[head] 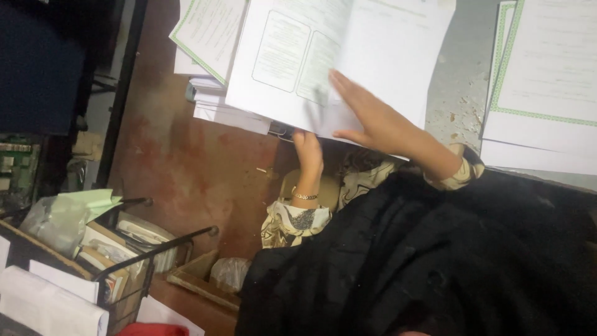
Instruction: Sorting and stacking printed documents on a desk next to a laptop.
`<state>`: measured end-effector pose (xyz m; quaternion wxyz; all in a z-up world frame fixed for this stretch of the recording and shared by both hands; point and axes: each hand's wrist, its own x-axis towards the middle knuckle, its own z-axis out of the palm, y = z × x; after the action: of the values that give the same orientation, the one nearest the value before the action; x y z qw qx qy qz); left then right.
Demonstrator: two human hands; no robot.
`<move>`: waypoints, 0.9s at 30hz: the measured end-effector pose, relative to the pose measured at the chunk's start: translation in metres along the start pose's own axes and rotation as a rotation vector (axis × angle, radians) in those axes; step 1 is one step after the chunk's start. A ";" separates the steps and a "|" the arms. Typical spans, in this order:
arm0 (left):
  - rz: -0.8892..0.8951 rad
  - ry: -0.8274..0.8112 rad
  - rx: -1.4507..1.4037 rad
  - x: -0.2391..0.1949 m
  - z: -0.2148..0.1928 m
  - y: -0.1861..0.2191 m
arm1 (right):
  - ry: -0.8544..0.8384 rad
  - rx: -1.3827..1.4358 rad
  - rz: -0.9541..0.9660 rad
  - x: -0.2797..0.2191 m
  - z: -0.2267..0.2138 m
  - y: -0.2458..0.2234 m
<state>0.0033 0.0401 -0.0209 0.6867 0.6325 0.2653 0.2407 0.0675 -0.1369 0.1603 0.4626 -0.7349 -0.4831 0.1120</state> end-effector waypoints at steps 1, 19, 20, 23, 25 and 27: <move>-0.159 0.060 -0.097 0.000 0.004 -0.009 | -0.056 -0.454 0.074 -0.005 0.007 0.009; -0.215 0.121 0.132 -0.019 0.021 0.022 | 0.111 -0.670 -0.193 -0.041 0.059 0.081; -0.217 0.125 0.130 -0.016 0.018 0.007 | 0.106 -0.669 -0.196 -0.040 0.056 0.077; -0.193 0.123 0.152 -0.007 0.010 -0.026 | 0.156 -0.587 -0.156 -0.039 0.047 0.068; -0.181 0.099 0.143 -0.003 0.009 -0.035 | 0.163 -0.550 -0.118 -0.043 0.042 0.068; -0.168 0.099 0.148 -0.003 0.008 -0.035 | 0.190 -0.584 -0.150 -0.042 0.041 0.071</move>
<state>0.0065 0.0289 -0.0552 0.6421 0.6444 0.3677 0.1931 0.0639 -0.1553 0.0701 0.2818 -0.8061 -0.5025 -0.1351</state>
